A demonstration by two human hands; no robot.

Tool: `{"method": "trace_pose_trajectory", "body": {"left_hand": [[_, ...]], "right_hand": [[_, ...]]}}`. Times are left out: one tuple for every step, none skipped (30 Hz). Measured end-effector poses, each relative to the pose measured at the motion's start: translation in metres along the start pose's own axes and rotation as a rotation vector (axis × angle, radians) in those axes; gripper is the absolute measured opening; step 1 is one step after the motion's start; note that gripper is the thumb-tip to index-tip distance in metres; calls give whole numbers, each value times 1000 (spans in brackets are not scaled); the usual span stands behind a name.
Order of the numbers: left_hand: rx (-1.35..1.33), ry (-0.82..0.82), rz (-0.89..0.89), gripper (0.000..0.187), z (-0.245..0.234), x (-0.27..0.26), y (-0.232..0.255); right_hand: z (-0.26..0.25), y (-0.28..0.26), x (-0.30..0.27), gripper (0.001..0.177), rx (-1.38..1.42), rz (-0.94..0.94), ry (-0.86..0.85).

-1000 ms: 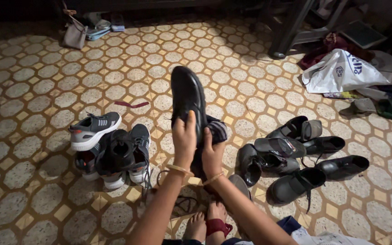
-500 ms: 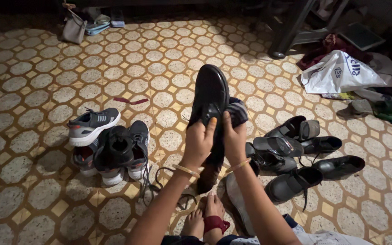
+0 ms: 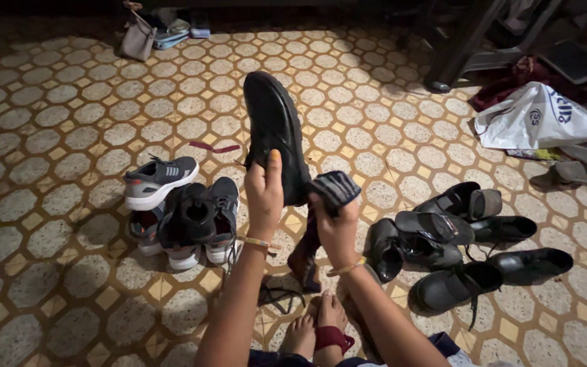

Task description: The person sits on the floor and wipes a black shoe with a cloth, then ties the laces. The person handles the shoe and cloth directly without using other tools.

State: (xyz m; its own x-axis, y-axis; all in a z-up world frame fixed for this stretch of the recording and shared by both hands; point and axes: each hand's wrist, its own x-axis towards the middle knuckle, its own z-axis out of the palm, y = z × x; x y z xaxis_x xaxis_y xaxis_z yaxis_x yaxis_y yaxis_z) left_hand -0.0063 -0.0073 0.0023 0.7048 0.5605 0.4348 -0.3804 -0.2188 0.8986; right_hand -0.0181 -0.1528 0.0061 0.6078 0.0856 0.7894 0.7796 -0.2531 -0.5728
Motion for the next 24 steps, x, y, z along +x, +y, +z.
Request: {"method": "trace_pose_trajectory", "body": {"left_hand": [[15, 10, 31, 45, 4, -2, 1], [31, 19, 62, 47, 8, -5, 2], [47, 29, 95, 48, 11, -8, 3], [54, 31, 128, 46, 14, -10, 4], [62, 36, 164, 44, 18, -13, 6], [70, 41, 199, 42, 21, -15, 7], [145, 30, 202, 44, 23, -17, 7], [220, 19, 204, 46, 26, -19, 7], [297, 7, 201, 49, 26, -22, 7], [290, 0, 283, 49, 27, -24, 6], [284, -9, 368, 48, 27, -24, 6], [278, -18, 454, 48, 27, -25, 6], [274, -35, 426, 49, 26, -24, 7], [270, -51, 398, 49, 24, -22, 7], [260, -63, 367, 49, 23, -21, 7], [252, -56, 366, 48, 21, -21, 6], [238, -52, 371, 48, 20, -17, 6], [225, -47, 375, 48, 20, -14, 5], [210, -37, 329, 50, 17, -9, 4], [196, -27, 283, 52, 14, -3, 1], [189, -27, 232, 54, 9, 0, -1], [212, -25, 244, 54, 4, 5, -4], [232, -17, 250, 54, 2, 6, -7], [251, -8, 256, 54, -1, 7, -10]], "right_hand": [[-3, -2, 1, 18, -14, 41, -20], [-6, -3, 0, 19, -27, 25, -40], [-8, -6, 0, 20, -40, 8, -59], [-9, -8, -1, 22, -53, -9, -79], [-10, -10, -1, 19, -63, 58, -101], [-11, -12, -1, 17, -73, 125, -123], [-11, -13, -1, 15, -84, 193, -146], [-12, -14, -1, 16, -86, 175, -126], [-12, -14, -2, 17, -89, 160, -110], [-14, -13, -2, 18, -91, 146, -94], [-14, -12, -2, 19, -87, 103, -67], [-15, -11, -1, 20, -82, 60, -40], [-15, -10, 0, 21, -74, 16, -9], [-15, -8, 0, 20, -73, 25, -16], [-16, -7, -1, 19, -76, 30, -29], [-16, -5, -2, 19, -80, 35, -42], [-16, -3, -2, 22, -114, 31, -97], [-16, -1, -1, 26, -149, 28, -151], [-14, 1, -1, 30, -185, 30, -195], [-14, 3, 2, 23, -268, 91, -423], [-14, 4, 4, 20, -343, 165, -650], [-15, 5, 6, 21, -415, 239, -877], [-21, 7, 9, 19, -389, 250, -837], [-30, 10, 14, 17, -363, 261, -797]]}}
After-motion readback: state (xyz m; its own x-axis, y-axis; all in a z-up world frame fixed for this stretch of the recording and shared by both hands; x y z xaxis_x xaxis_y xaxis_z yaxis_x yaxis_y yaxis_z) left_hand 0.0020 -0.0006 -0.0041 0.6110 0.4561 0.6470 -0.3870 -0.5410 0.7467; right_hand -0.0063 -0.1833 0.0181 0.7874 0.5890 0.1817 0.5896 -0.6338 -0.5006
